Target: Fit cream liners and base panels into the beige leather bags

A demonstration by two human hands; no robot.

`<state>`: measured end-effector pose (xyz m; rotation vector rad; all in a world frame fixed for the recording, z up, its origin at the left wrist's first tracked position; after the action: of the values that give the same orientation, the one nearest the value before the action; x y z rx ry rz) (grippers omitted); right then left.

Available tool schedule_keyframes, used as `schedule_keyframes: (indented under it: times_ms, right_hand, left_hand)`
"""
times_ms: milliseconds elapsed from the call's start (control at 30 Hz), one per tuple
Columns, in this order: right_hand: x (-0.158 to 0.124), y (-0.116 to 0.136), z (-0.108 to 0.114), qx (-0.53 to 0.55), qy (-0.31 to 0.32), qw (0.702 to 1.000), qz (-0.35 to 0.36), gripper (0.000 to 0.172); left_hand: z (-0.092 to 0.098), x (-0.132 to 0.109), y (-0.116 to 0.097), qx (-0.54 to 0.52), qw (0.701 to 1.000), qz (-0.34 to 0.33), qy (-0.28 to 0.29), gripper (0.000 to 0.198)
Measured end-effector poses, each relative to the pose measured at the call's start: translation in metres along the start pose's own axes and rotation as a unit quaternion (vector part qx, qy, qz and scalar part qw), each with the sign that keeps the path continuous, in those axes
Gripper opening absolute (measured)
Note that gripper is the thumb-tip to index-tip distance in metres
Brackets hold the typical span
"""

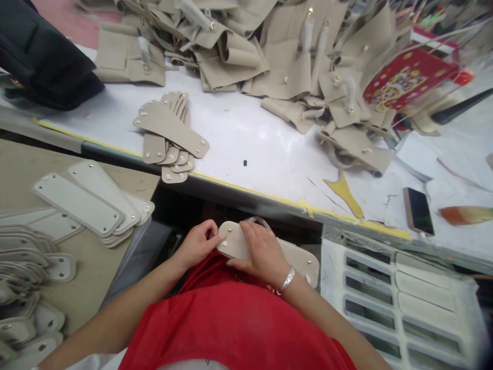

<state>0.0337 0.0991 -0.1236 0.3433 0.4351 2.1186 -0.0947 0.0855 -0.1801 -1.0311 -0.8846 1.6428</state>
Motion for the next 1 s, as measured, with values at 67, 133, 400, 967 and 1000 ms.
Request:
schedule_keyframes:
  times_ms: [67,133,400,967,1000]
  right_hand:
    - [-0.001,-0.002,0.001,-0.005,-0.003,1.000,-0.004,0.080]
    - [0.000,-0.002,0.001,-0.010,-0.006,1.000,-0.009,0.074]
    - [0.008,0.007,-0.006,-0.050,0.005,0.999,0.005,0.073]
    - [0.005,-0.021,-0.004,-0.035,0.091,0.994,-0.039,0.043]
    - [0.005,-0.026,-0.003,-0.031,0.104,0.993,-0.047,0.042]
  left_hand:
    - [-0.001,0.001,0.003,0.000,1.000,0.002,0.001,0.027]
    - [-0.001,0.002,0.004,-0.001,1.000,0.003,0.001,0.028]
    - [0.000,0.004,0.002,-0.004,1.000,0.003,0.007,0.028]
    - [-0.004,0.003,-0.019,0.075,0.996,-0.035,0.041,0.022]
    - [-0.005,0.004,-0.021,0.089,0.994,-0.033,0.053,0.022]
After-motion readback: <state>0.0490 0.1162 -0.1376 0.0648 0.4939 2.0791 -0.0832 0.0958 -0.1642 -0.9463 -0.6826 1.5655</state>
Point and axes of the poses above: each hand's wrist, its own x-axis towards the middle knuckle, its own z-axis out of the back of the hand, y = z × x, the point moved 10 cm from there along x, towards the middle knuckle, and after that the axes turned 13 degrees about -y, right-handed, at the moved point
